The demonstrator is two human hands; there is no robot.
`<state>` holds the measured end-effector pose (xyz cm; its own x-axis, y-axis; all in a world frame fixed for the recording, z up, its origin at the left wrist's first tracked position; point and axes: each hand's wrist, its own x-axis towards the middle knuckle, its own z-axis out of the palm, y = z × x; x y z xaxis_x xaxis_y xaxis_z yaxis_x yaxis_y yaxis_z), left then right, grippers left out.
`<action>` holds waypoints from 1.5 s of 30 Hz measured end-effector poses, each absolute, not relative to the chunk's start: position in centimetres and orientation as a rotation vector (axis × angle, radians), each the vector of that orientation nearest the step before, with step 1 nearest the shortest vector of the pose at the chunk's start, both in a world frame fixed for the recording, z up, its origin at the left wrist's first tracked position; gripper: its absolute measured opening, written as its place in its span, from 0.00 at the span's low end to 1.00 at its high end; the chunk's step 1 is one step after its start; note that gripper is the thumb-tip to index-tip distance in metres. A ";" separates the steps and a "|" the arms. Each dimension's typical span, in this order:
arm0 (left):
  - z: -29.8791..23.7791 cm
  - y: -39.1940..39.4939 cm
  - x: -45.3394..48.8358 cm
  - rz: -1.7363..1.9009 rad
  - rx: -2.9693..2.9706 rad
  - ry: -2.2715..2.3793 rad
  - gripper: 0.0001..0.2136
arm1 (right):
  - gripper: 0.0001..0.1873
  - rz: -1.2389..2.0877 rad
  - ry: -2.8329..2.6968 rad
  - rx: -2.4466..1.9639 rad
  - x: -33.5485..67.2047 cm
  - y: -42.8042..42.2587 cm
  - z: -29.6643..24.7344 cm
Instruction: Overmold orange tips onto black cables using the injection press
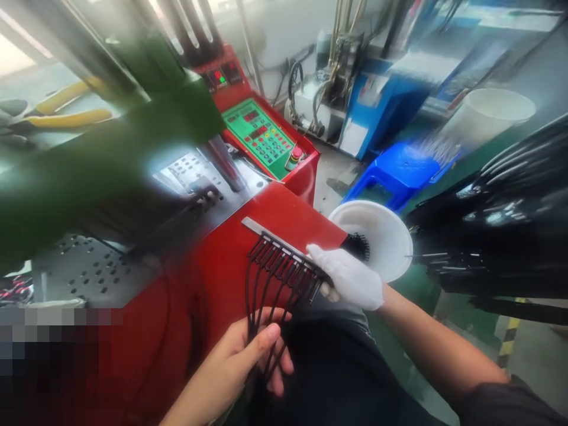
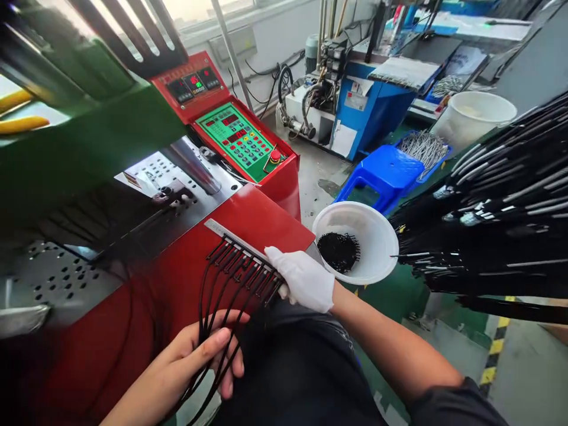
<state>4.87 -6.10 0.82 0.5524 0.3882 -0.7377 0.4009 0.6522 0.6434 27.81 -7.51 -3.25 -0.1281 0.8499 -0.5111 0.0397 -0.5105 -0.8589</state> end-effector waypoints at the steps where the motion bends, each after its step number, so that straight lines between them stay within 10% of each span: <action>1: 0.7 -6.3 4.8 -0.006 0.877 1.030 0.20 | 0.34 1.714 -1.011 -1.531 27.6 -7.5 -3.6; 16: -0.5 -4.4 3.8 0.302 0.806 1.204 0.34 | 0.38 1.967 -1.013 -1.445 27.1 -6.1 -3.1; 30: 1.0 -0.8 4.4 0.700 0.898 1.449 0.21 | 0.43 2.113 -1.377 -1.099 28.3 -3.7 -1.6; 36: 1.8 -0.9 3.7 1.052 0.756 1.570 0.20 | 0.32 1.449 -1.117 -1.402 27.7 -3.7 -3.9; 45: 1.9 -1.0 3.4 1.241 0.747 1.521 0.18 | 0.19 1.417 -1.258 -1.628 23.4 -6.0 -2.4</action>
<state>3.44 -1.05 1.86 -0.3149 0.8974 -0.3089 -0.1221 0.2845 0.9509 23.42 -5.95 -2.44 -0.0356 0.9311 -0.3630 0.2501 -0.3434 -0.9053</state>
